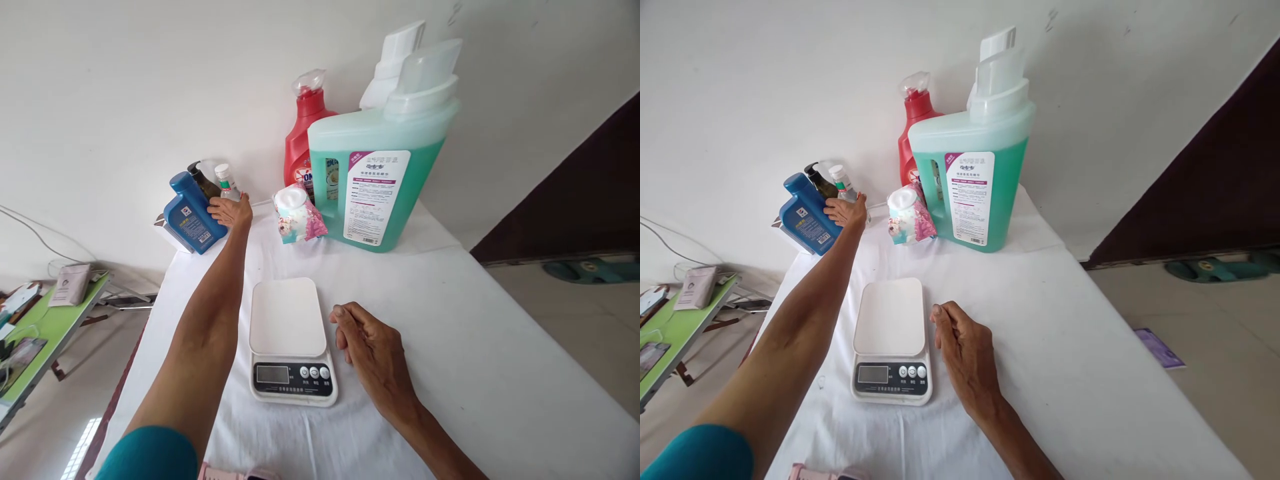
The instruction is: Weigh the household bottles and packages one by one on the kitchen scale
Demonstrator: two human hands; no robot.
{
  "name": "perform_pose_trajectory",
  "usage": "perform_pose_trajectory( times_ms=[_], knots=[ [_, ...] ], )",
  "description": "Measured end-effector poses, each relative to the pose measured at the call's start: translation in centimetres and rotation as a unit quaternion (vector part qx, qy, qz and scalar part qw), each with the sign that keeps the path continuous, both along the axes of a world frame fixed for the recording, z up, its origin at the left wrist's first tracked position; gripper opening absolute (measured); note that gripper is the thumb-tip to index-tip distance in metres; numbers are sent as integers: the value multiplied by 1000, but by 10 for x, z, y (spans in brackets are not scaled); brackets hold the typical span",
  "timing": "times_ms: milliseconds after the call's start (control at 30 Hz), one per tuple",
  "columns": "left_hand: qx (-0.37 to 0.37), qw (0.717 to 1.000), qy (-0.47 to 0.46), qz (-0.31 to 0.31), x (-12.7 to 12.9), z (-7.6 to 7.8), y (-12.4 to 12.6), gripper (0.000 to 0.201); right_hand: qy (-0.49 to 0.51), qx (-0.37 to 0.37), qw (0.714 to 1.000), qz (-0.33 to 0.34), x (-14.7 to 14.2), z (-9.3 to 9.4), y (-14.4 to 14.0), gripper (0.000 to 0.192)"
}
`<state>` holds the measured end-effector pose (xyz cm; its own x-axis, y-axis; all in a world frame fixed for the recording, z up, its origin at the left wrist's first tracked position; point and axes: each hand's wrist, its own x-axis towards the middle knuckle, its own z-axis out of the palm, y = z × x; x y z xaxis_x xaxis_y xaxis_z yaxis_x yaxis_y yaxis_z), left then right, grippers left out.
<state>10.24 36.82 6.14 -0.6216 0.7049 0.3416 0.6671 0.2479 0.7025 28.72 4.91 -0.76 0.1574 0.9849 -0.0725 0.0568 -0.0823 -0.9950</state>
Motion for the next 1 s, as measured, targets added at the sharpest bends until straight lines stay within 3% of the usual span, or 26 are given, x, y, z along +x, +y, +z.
perform_pose_trajectory(
  times_ms=[133, 267, 467, 600, 733, 833, 1000],
  knots=[
    [28, 999, -14, -31, -7, 2, -16, 57, 5, 4, 1000, -1, 0, 3, 0, 49],
    [43, 995, -12, -87, -30, 9, -52, 51, -13, 33, 999, -6, -1, 3, 1, 48],
    [55, 974, -45, -214, -53, 15, -141, 43, -31, 68, 997, -9, -2, 4, 0, 45],
    [97, 939, -93, -317, -47, 39, -201, 45, -27, 74, 997, -12, -2, 4, -1, 44],
    [76, 912, -80, -396, -36, 56, -244, 43, -30, 73, 997, -10, -3, 5, -2, 47],
    [62, 905, -59, -416, -29, 51, -262, 43, -35, 73, 997, -8, -4, 6, -2, 51],
    [38, 907, -36, -418, -21, 33, -272, 45, -37, 73, 997, -8, -4, 6, -3, 51]
  ],
)
